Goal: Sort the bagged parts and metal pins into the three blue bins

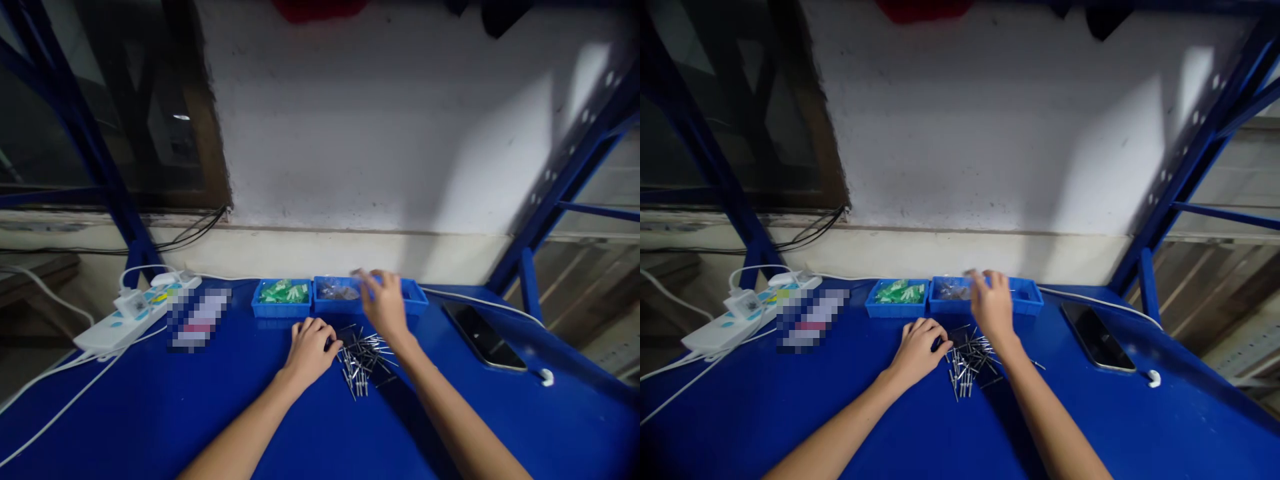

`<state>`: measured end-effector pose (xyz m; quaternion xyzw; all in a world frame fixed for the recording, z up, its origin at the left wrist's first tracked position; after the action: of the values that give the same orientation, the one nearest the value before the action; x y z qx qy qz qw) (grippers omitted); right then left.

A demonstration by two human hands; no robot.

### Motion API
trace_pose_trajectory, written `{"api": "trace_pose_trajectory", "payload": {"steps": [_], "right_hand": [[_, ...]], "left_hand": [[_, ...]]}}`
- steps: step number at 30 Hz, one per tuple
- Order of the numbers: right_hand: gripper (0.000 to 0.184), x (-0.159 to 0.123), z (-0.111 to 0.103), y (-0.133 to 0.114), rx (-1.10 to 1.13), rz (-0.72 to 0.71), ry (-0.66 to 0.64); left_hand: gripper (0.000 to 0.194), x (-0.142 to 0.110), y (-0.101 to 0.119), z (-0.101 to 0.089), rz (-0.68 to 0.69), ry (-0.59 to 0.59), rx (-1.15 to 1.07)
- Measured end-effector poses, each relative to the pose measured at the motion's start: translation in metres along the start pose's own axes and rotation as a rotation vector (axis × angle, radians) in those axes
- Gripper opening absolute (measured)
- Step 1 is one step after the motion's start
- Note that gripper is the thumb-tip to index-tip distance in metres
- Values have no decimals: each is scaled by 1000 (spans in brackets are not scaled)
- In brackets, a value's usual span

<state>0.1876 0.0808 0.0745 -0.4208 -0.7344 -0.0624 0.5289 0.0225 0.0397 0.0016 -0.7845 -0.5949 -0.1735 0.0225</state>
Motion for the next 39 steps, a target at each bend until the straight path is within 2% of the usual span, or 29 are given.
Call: {"api": "trace_pose_trajectory", "payload": {"steps": [2, 4, 7, 10, 13, 20, 24, 27, 31, 34, 37, 39], "right_hand": [[30, -21, 26, -3, 5, 28, -231], [30, -39, 41, -8, 62, 62, -404], [28, -53, 44, -11, 111, 94, -553], [26, -59, 45, -8, 112, 68, -702], [25, -63, 48, -2, 119, 77, -776], [7, -58, 50, -5, 164, 89, -699], [6, -51, 43, -12, 314, 110, -515], [7, -50, 41, -14, 456, 151, -369], [21, -53, 42, -18, 542, 166, -275], [14, -52, 40, -27, 538, 134, -240], [13, -50, 35, -37, 533, 44, -210], [15, -51, 34, -42, 522, -29, -195]], "left_hand": [[12, 0, -3, 0, -47, 10, 40], [10, 0, -7, 1, -86, 14, 56], [13, 1, -13, 3, -123, -20, 35], [15, 2, -16, 4, -148, -68, 9], [16, 3, -15, 2, -154, -84, 2], [17, 2, -15, 3, -149, -65, -12], [25, 4, -16, 1, -178, -10, -82], [35, 6, -13, -7, -123, 65, -210], [36, 7, -11, -14, -101, 79, -373], [42, 7, -15, -10, -195, 24, -607], [51, 7, -19, 0, -355, -112, -1006], [46, 7, -20, 3, -418, -189, -1217]]}}
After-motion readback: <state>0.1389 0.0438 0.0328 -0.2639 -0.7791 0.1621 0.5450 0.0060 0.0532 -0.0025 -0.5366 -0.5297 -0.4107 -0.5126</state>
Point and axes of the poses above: each hand's wrist, its own x-axis towards the middle knuckle, its own z-axis out of the palm, y = z × x, the point moved 4 cm from there along x, towards the middle knuckle, and after that the axes turned 15 degrees about x, right-handed, at the moved point
